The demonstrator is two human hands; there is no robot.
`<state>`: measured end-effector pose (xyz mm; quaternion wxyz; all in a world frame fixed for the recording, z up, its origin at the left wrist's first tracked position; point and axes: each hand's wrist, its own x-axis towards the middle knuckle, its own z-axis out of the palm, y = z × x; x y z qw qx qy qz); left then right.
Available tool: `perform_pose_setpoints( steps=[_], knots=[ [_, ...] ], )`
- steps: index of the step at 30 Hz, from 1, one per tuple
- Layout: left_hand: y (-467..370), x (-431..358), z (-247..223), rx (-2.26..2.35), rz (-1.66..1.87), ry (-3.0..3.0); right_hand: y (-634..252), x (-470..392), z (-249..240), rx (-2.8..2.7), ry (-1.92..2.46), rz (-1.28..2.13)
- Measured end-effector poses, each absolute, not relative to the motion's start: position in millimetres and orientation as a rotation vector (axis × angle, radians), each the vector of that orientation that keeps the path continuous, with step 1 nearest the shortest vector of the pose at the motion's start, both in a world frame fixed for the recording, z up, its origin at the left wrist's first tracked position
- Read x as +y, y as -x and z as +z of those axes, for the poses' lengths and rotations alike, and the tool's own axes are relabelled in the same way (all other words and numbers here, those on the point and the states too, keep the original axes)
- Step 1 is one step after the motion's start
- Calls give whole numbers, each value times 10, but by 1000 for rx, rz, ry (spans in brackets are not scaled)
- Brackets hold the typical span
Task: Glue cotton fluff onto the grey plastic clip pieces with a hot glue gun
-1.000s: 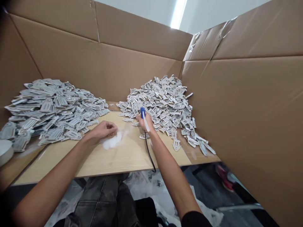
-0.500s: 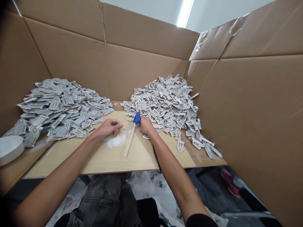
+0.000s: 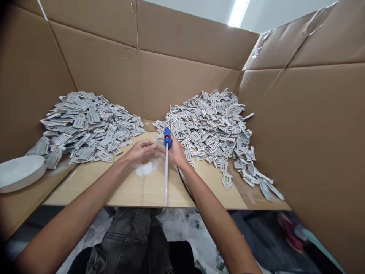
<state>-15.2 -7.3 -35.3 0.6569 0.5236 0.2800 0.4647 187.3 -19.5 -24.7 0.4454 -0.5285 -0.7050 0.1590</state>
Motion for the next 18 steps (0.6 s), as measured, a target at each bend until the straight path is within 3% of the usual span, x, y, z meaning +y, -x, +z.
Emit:
perform_pose_setpoints(
  steps=[18],
  knots=[
    [126,-111,-285,595,1082,-1160,-1845,-208,-231,-1638,1219,574]
  ],
)
